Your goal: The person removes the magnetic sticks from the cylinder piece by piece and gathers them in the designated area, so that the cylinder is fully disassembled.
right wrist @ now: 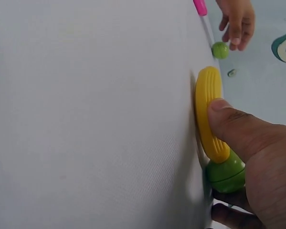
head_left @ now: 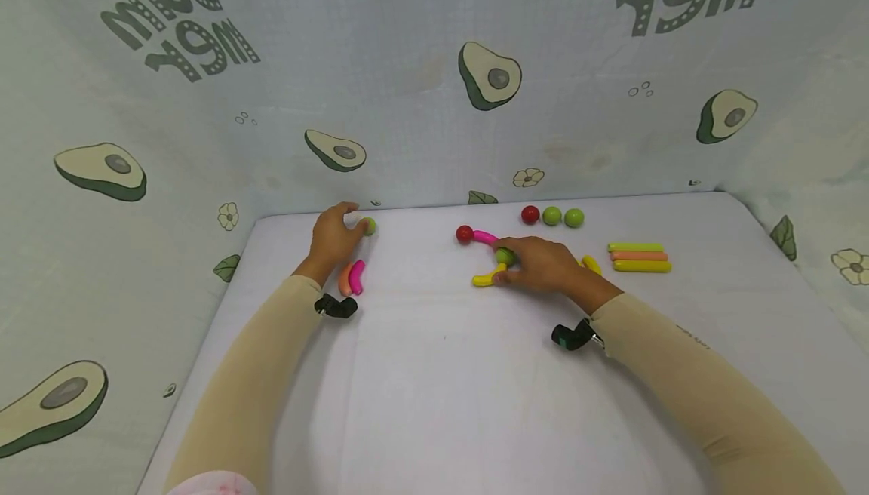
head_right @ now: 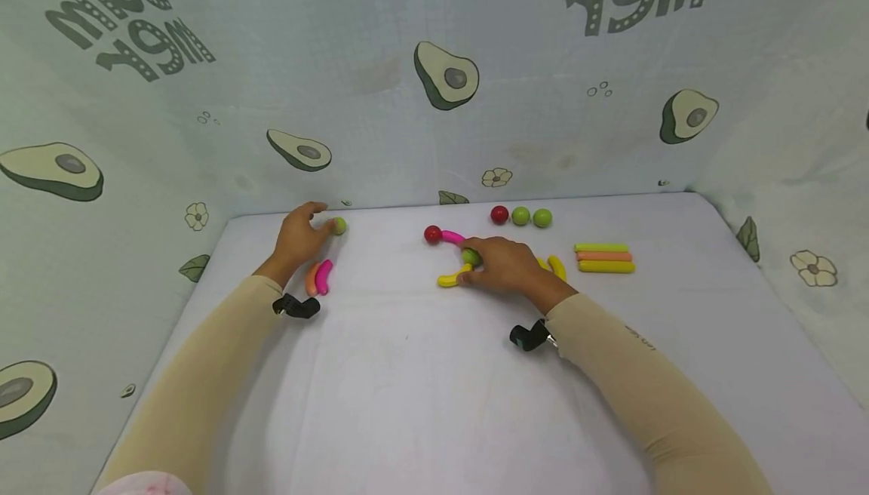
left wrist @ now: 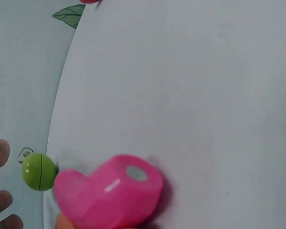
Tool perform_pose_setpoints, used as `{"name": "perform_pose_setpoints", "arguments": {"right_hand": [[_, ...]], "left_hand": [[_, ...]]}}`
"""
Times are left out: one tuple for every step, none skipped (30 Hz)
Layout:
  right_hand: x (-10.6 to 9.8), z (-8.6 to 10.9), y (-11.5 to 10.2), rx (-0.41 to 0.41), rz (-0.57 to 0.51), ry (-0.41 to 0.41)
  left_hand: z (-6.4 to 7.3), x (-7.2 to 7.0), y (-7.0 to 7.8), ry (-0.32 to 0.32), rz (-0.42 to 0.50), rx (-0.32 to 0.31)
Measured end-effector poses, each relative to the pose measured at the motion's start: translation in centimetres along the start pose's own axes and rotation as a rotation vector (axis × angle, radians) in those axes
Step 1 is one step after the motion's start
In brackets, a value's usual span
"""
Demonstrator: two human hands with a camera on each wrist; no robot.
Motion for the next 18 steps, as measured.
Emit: {"name": "perform_pose_setpoints", "arguments": {"right_hand": [[0.0,0.0,0.0,0.001,0.002,0.005],[0.0,0.0,-0.1,0.0,0.003,0.011],[0.0,0.0,-0.1,-0.002,0.005,0.016],[0.0,-0.1,-0.2,-0.006,0.006,0.021],[-0.1,-0.1,-0.3,-0.01,0.009,0.027],[-0.1,-0.1,-0.3,-0.012,0.012,0.031],[-0.2,-0.1,-0.4,-0.016,0.017,0.034],[-0.2,-0.1,-0.5,-0.018,0.019,0.036],[-0.2,0.0,-0.6,-0.016,0.019,0.037],[-0.2,0.0,-0.7,-0.015,0.021,0.037],[-0.2,0.0,-0.9,-0.013,0.024,0.036],[-0.1,0.1,-1.0,-0.011,0.029,0.034],[0.0,0.1,-1.1,-0.011,0.034,0.031],[0.1,0.2,-1.2,-0.009,0.039,0.028],[0.2,0.3,-1.3,-0.008,0.042,0.024],[0.3,0.3,-1.5,-0.009,0.046,0.018],[0.3,0.4,-1.6,-0.011,0.045,0.014],[0.4,0.6,-1.8,-0.014,0.046,0.01]], "left_hand": [[0.1,-0.3,0.4,0.033,-0.007,0.015],[0.2,-0.6,0.8,0.063,-0.014,0.033],[0.3,-0.7,1.3,0.09,-0.024,0.053],[0.5,-0.9,1.8,0.11,-0.024,0.072],[0.8,-0.9,2.3,0.124,-0.025,0.093],[1.1,-0.8,2.9,0.128,-0.022,0.111],[1.5,-0.7,3.5,0.128,-0.013,0.13],[1.9,-0.6,4.1,0.127,-0.009,0.152],[2.3,-0.3,4.7,0.12,-0.004,0.172],[2.7,-0.1,5.3,0.108,-0.003,0.193],[3.2,0.3,5.9,0.093,-0.003,0.214],[3.6,0.6,6.5,0.074,-0.003,0.233],[4.1,1.1,7.1,0.054,-0.007,0.253],[4.6,1.5,7.6,0.03,-0.012,0.271],[5.1,2.0,8.1,-0.001,-0.016,0.282],[5.6,2.6,8.5,-0.033,-0.026,0.291],[6.1,3.2,8.9,-0.063,-0.037,0.298],[6.6,3.7,9.3,-0.098,-0.044,0.302]]}}
Point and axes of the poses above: each hand's wrist, its own z-axis away from the middle knuckle, its own x-axis out of the palm, y = z × x, the point moved 9 cm from there along -z, towards the middle knuckle, and after that the axes turned 6 degrees about y, right-handed, at the moved point
